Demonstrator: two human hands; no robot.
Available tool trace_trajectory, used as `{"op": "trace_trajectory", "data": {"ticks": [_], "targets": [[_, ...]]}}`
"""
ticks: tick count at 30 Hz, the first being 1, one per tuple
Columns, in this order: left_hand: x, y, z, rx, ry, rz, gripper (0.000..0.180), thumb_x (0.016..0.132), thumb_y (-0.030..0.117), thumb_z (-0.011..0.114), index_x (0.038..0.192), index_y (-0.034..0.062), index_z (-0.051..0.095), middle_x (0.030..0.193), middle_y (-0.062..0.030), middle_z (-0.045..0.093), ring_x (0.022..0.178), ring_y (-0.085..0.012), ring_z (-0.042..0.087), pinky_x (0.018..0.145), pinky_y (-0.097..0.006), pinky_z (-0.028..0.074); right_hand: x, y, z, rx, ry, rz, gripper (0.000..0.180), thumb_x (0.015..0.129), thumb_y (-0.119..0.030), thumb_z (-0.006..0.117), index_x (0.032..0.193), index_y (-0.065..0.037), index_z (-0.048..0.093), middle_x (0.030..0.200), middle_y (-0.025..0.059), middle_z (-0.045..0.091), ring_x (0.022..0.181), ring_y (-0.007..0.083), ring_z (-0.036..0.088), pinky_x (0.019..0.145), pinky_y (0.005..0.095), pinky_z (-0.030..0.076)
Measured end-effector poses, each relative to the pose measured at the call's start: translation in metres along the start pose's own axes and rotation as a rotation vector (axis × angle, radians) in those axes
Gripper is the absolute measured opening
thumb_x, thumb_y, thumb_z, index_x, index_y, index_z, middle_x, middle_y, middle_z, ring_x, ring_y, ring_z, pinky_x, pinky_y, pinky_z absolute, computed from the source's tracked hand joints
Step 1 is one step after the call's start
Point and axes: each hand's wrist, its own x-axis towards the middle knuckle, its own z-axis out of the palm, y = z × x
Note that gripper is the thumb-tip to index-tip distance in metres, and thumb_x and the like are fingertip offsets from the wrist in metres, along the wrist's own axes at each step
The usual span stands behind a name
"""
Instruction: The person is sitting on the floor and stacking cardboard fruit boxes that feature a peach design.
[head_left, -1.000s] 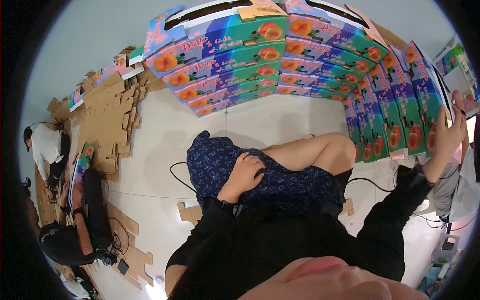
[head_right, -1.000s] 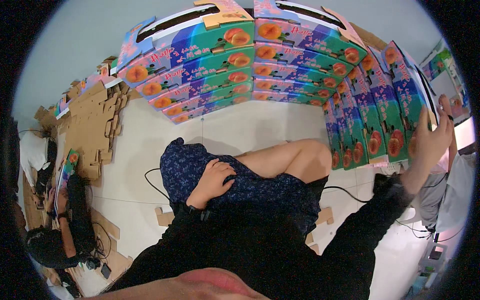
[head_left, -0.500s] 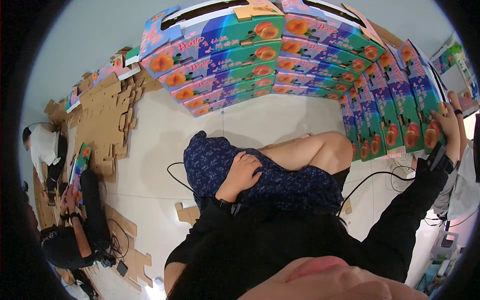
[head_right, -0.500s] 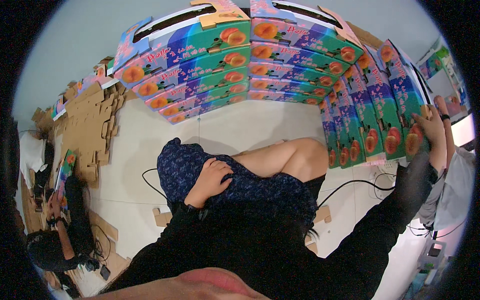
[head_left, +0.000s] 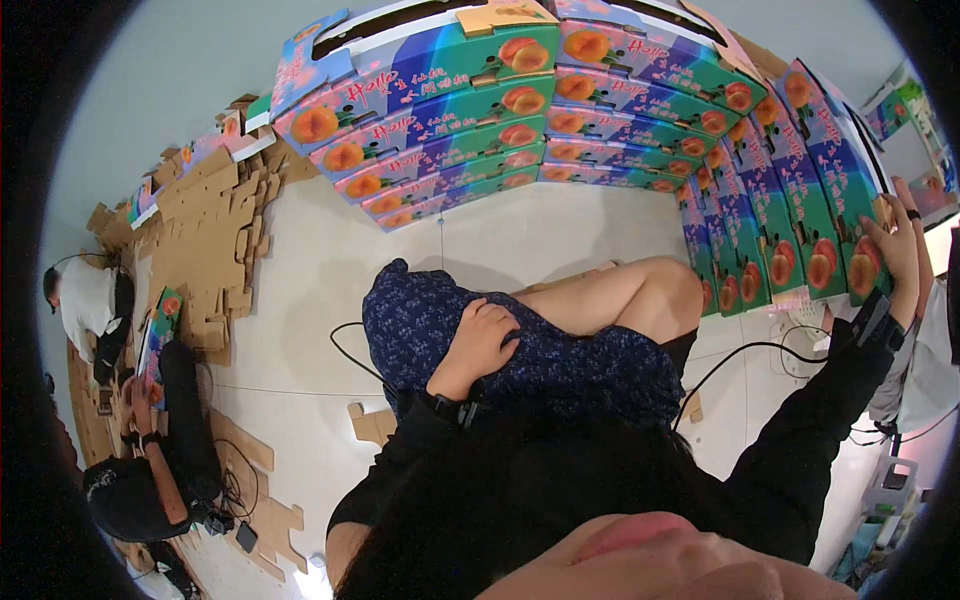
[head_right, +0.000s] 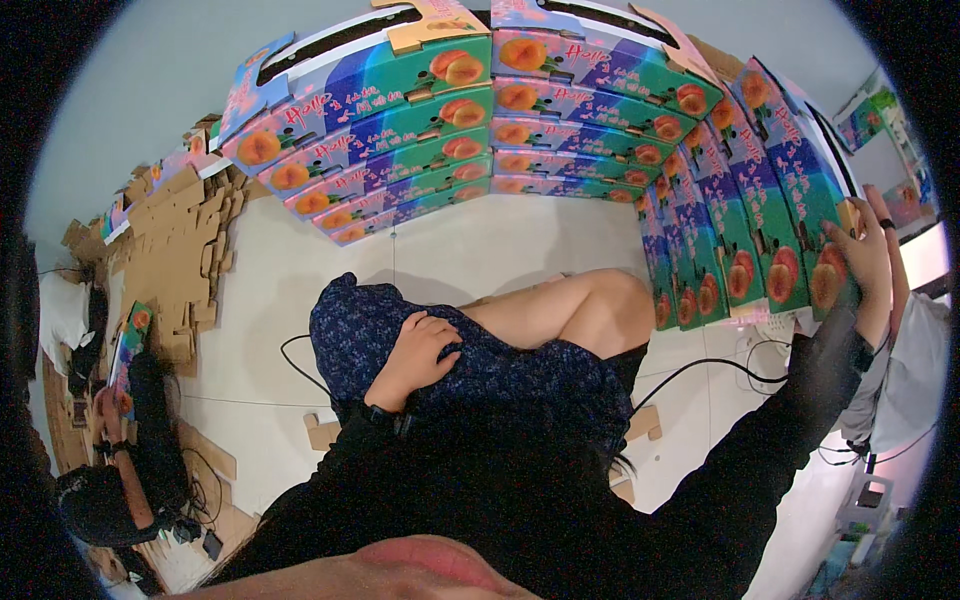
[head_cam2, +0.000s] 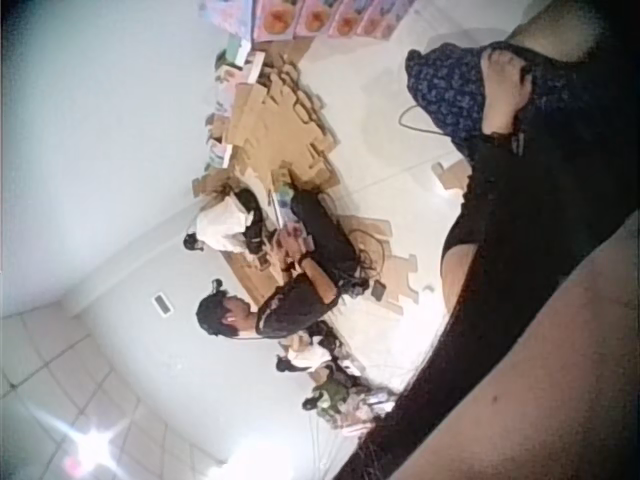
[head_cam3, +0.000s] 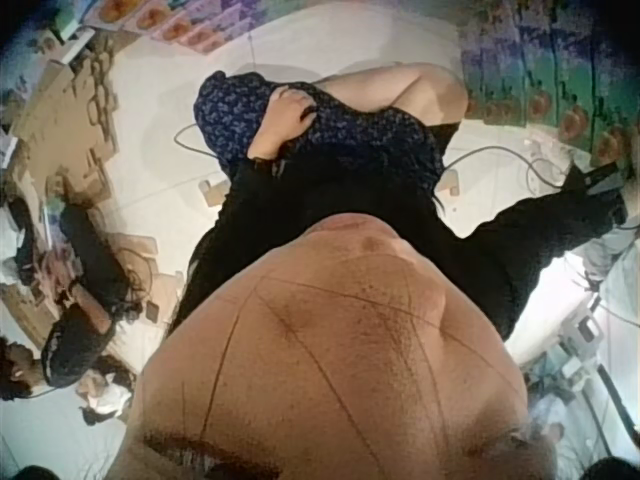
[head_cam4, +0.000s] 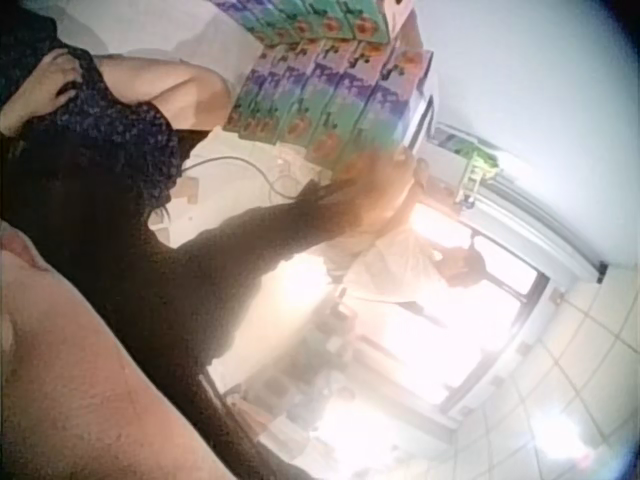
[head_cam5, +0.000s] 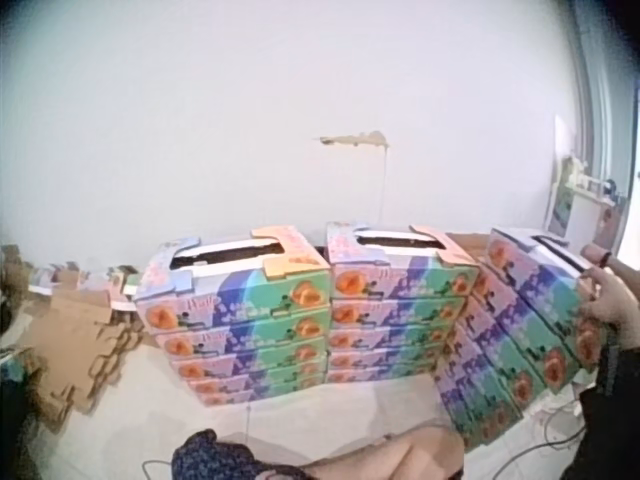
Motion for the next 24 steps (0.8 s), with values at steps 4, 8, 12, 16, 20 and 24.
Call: {"op": "trace_trajectory", "data": {"ticks": [4, 8, 12, 16, 20, 24], "targets": [[0.002, 0.000, 0.000, -0.006, -0.010, -0.001, 0.021, 0.076, 0.021, 0.067, 0.094, 0.0106, 0.067, 0.104, -0.0058, 0.063, 0.110, -0.0246, 0.053, 0.105, -0.044, 0.028, 0.018, 0.044, -0.002, 0.058, -0.014, 0.002, 0.055, 0.075, -0.014, 0.074, 0.123, -0.002, 0.051, 0.110, 0.0120, 0.060, 0.099, 0.0184, 0.058, 0.084, 0.0304, 0.047], [0.001, 0.000, 0.001, -0.006, -0.019, -0.011, 0.021, 0.076, 0.021, 0.067, 0.094, 0.0106, 0.067, 0.105, -0.0059, 0.063, 0.111, -0.0247, 0.053, 0.105, -0.044, 0.028, 0.017, 0.017, 0.005, 0.052, -0.032, 0.001, 0.054, 0.075, -0.014, 0.073, 0.124, -0.003, 0.051, 0.109, 0.0121, 0.060, 0.098, 0.0181, 0.058, 0.084, 0.0306, 0.046], [0.001, -0.001, 0.002, 0.002, -0.009, -0.004, 0.021, 0.076, 0.022, 0.067, 0.094, 0.0107, 0.067, 0.105, -0.0058, 0.062, 0.111, -0.0249, 0.052, 0.105, -0.043, 0.028, 0.021, 0.007, 0.004, 0.056, -0.065, -0.002, 0.052, 0.077, -0.016, 0.073, 0.123, -0.003, 0.052, 0.106, 0.0121, 0.060, 0.098, 0.0178, 0.058, 0.084, 0.0306, 0.046], [0.001, -0.001, 0.003, 0.003, -0.004, -0.001, 0.022, 0.076, 0.023, 0.067, 0.094, 0.0108, 0.067, 0.105, -0.0056, 0.062, 0.111, -0.0250, 0.052, 0.105, -0.043, 0.028, 0.021, 0.013, 0.006, 0.030, -0.066, 0.030, 0.051, 0.080, -0.023, 0.072, 0.122, -0.003, 0.052, 0.109, 0.0160, 0.060, 0.100, 0.0233, 0.059, 0.084, 0.0331, 0.046], [0.002, 0.001, 0.002, 0.002, -0.004, -0.014, 0.021, 0.076, 0.023, 0.067, 0.094, 0.0109, 0.067, 0.105, -0.0055, 0.062, 0.111, -0.0248, 0.052, 0.106, -0.043, 0.028, 0.000, -0.046, 0.001, -0.465, 0.305, -0.112, 0.046, 0.083, -0.025, 0.068, 0.120, -0.002, 0.053, 0.111, 0.0188, 0.060, 0.100, 0.0316, 0.060, 0.084, 0.0373, 0.047], [0.000, 0.000, 0.000, 0.005, -0.014, -0.019, 0.021, 0.076, 0.022, 0.067, 0.094, 0.0111, 0.067, 0.105, -0.0052, 0.062, 0.111, -0.0243, 0.052, 0.106, -0.043, 0.028, -0.044, -0.171, 0.027, -0.108, 0.359, -0.484, 0.028, 0.083, -0.013, 0.064, 0.108, -0.001, 0.060, 0.103, 0.0153, 0.062, 0.098, 0.0315, 0.060, 0.086, 0.0387, 0.046]]}}
